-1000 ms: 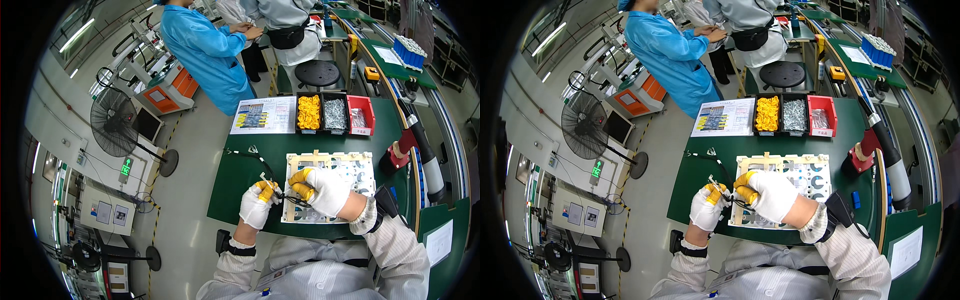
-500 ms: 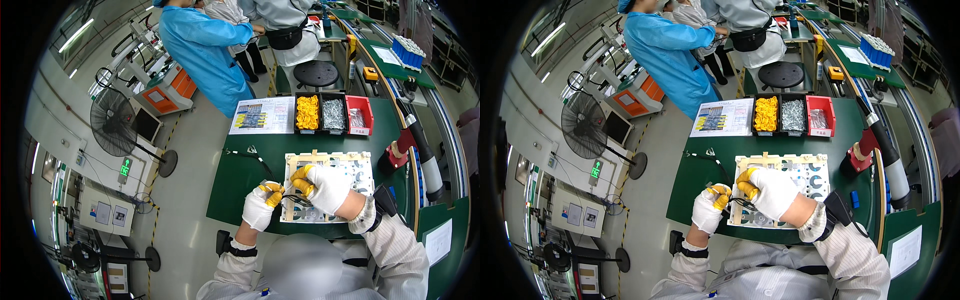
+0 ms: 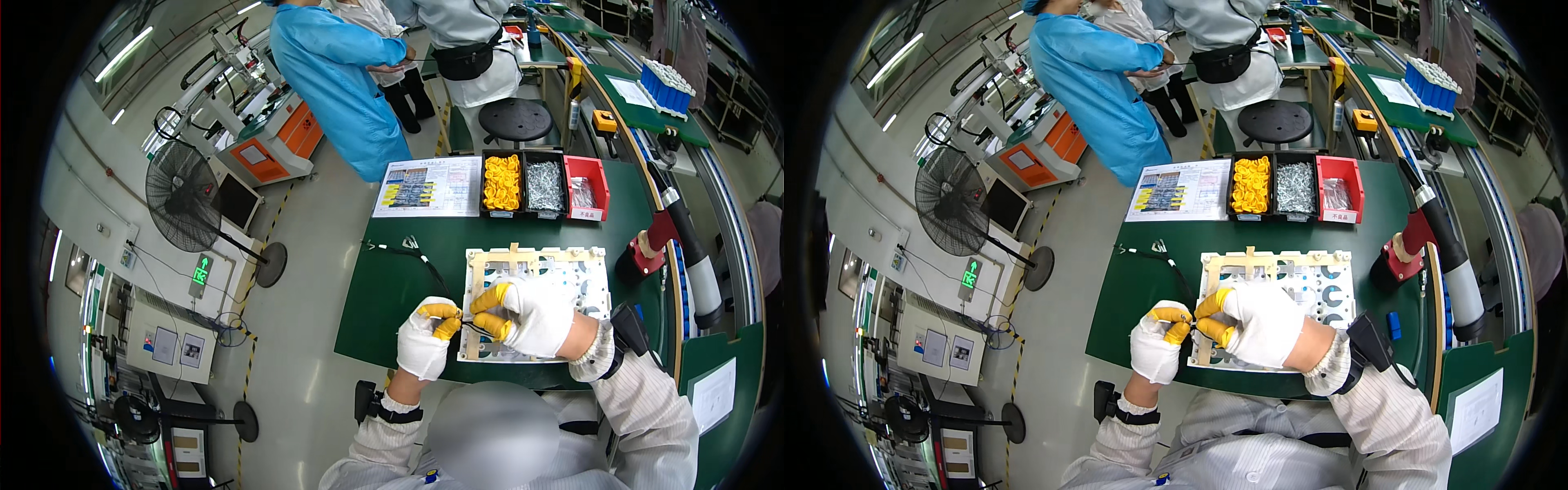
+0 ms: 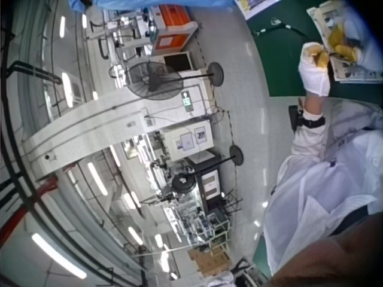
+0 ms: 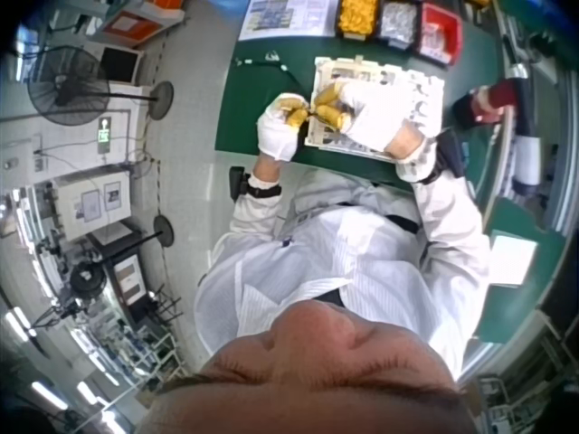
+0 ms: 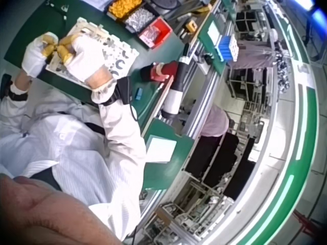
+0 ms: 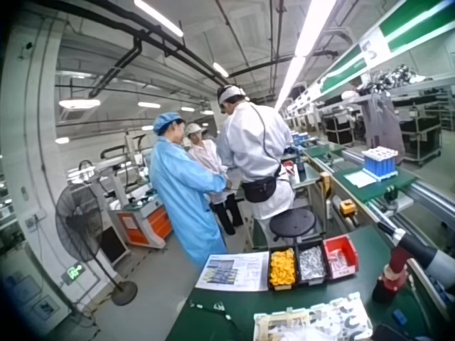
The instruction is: Manually assemble electronic components and wire harnesses into a housing using an electric screwdriver.
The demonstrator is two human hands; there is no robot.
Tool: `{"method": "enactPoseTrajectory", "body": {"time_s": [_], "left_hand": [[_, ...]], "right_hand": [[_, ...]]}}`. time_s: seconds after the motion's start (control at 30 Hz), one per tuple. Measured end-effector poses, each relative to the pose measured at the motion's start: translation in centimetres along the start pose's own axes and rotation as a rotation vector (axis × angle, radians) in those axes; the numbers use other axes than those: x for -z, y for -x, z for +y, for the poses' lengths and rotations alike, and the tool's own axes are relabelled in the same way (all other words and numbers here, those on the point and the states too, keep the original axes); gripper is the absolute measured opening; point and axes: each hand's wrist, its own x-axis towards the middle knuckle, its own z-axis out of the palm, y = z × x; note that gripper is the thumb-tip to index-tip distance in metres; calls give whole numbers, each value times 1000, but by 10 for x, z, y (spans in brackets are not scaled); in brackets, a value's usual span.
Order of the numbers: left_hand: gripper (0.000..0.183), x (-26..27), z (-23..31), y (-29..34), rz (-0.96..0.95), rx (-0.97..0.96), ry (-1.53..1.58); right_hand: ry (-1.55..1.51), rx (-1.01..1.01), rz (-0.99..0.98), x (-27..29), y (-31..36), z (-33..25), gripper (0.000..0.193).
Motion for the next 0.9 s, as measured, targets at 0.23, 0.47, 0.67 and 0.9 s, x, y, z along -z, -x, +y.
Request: {"method": "enactPoseTrajectory", "body": {"time_s": [0.23,0.47,0.67,0.9], "left_hand": [[13,1,0,2,-27,-206,-165],[22,0,12,2,-37,-383,-388],[26,4,17,2,-55,-489,-505],[24,8,19,1,-45,-526,-488]], "right_hand": [[-48,-19,-72,6,2,-3,17],[-14,14,-90,5,5,0,21],[18,-45,-111,6,7,-8,19],[-3,-94,51,12,30,-28,12]]}}
